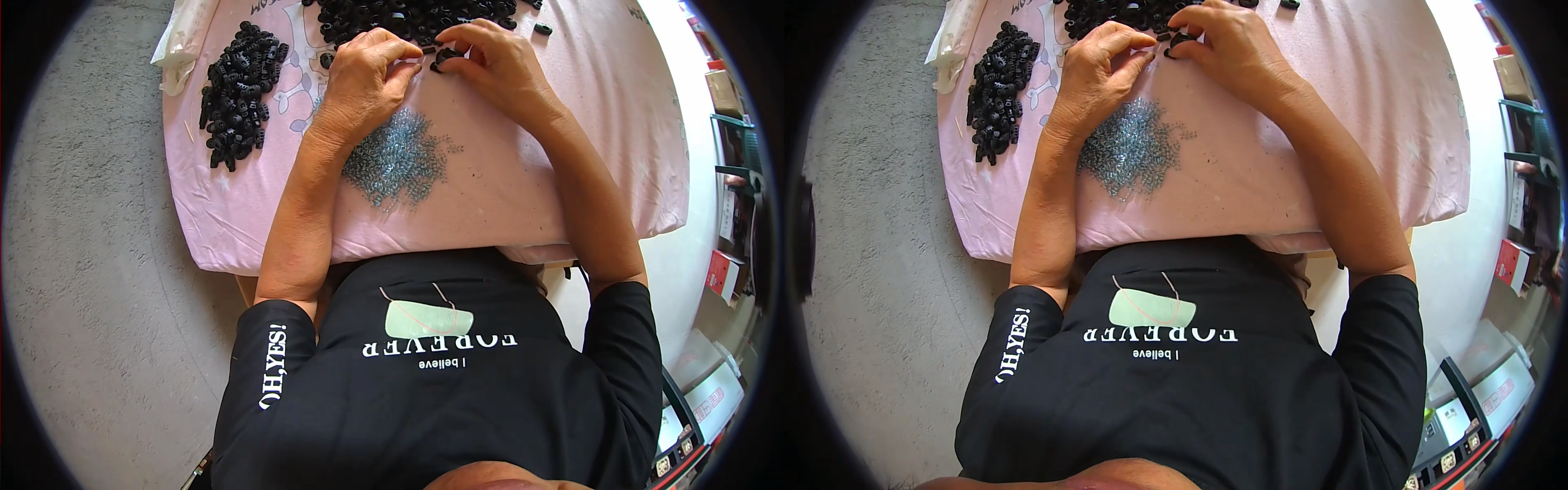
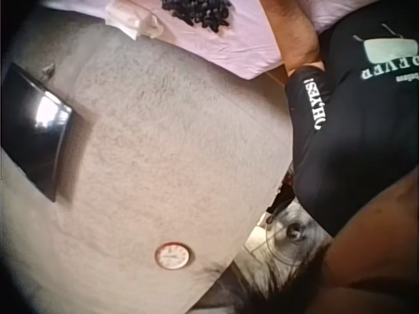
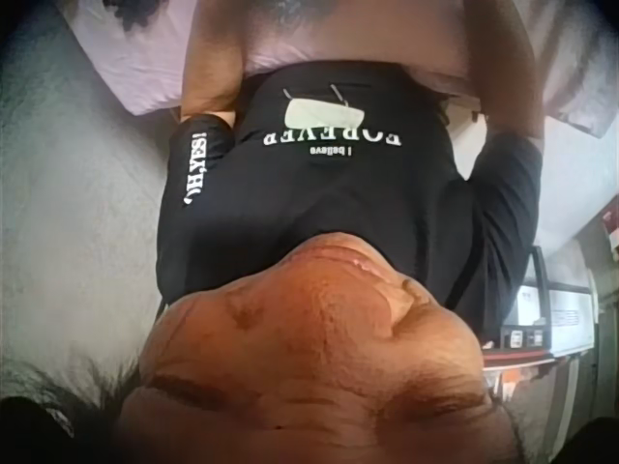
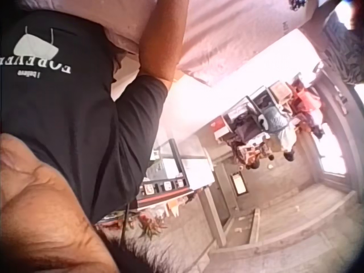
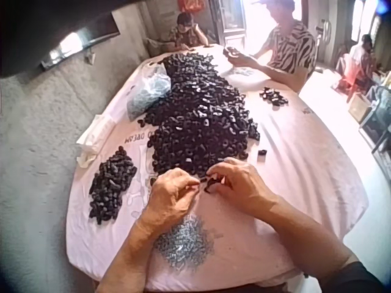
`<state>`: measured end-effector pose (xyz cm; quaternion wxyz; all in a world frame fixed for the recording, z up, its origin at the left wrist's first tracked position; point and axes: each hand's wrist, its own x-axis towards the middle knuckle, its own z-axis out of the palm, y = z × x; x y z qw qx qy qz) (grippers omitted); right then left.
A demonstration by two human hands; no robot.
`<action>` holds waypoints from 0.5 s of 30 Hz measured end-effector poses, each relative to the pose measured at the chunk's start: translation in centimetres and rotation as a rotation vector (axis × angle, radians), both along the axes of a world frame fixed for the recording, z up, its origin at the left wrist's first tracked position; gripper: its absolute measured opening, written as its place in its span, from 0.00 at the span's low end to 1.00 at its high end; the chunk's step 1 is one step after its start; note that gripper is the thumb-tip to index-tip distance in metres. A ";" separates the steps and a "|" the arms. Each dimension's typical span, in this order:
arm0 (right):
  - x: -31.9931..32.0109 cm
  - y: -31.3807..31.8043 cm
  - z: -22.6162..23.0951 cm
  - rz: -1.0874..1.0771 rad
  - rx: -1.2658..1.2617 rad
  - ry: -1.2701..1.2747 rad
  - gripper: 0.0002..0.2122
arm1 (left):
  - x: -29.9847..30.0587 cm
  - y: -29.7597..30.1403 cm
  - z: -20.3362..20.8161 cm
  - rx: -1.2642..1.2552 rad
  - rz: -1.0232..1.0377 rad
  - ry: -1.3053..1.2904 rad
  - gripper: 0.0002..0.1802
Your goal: Assembling small silver beads onto black plastic components at a workbench.
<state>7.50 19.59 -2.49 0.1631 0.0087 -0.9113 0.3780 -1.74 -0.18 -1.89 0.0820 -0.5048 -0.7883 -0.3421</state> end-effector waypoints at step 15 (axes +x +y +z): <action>-0.8 1.5 -1.1 0.095 -0.665 -0.115 0.14 | 1.1 1.2 -0.4 -0.025 -0.011 -0.020 0.07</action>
